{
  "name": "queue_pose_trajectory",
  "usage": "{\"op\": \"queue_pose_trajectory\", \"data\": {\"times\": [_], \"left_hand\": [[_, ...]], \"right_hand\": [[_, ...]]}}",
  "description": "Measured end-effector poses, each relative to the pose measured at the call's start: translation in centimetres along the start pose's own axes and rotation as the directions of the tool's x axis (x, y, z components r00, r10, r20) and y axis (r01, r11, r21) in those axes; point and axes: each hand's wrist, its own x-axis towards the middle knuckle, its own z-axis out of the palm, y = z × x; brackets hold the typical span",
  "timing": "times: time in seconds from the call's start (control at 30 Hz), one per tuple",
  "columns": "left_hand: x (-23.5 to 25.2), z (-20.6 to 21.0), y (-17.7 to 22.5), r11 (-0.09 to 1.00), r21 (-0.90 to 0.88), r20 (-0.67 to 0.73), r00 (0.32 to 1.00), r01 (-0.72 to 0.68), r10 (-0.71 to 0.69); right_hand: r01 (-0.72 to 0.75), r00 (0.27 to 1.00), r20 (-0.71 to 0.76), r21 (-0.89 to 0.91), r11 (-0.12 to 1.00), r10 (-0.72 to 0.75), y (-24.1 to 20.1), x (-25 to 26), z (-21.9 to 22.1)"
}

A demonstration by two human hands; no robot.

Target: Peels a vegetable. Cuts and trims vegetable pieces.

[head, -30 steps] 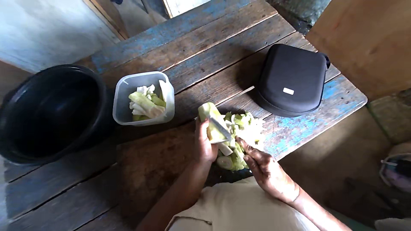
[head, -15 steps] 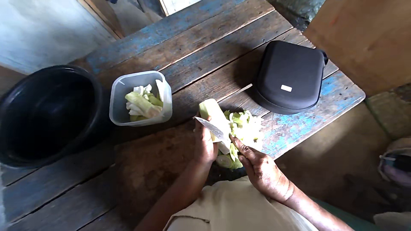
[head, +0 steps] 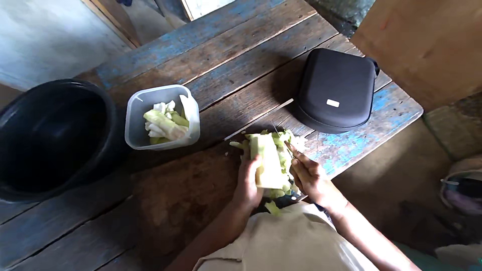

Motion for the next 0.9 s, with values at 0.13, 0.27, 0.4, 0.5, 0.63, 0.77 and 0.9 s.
{"op": "queue_pose_trajectory", "data": {"times": [0.13, 0.27, 0.4, 0.5, 0.63, 0.77, 0.9], "left_hand": [[2.3, -1.6, 1.4, 0.996, -0.075, -0.107, 0.994, -0.039, 0.03], [3.0, -2.2, 2.2, 0.993, 0.012, -0.045, 0.992, -0.119, 0.119], [2.8, -2.0, 2.0, 0.994, -0.001, 0.008, 0.994, -0.111, 0.111], [2.9, -2.3, 1.4, 0.99, 0.004, 0.07, 0.988, -0.138, 0.137], [2.9, -2.4, 1.4, 0.984, 0.037, 0.084, 0.982, -0.175, 0.172], [2.7, -2.4, 1.2, 0.984, 0.022, 0.085, 0.981, -0.175, 0.172], [1.7, -1.6, 1.1, 0.99, 0.019, 0.077, 0.988, -0.137, 0.135]], "right_hand": [[0.023, 1.0, 0.023, -0.082, 0.996, -0.021, 0.5, 0.2, 0.3], [0.056, 0.997, 0.052, -0.051, 0.997, -0.053, 0.1, -0.1, 1.0], [0.216, 0.973, 0.09, -0.058, 0.975, -0.21, -0.5, -0.8, 1.3], [0.297, 0.955, 0.072, -0.217, 0.93, -0.288, -0.9, -1.4, 1.5], [0.327, 0.942, 0.078, -0.421, 0.846, -0.325, -0.9, -2.0, 2.0], [0.362, 0.927, 0.082, -0.449, 0.817, -0.366, -0.7, -1.9, 2.0], [0.343, 0.932, 0.065, -0.472, 0.812, -0.356, -1.1, -1.8, 2.3]]}}
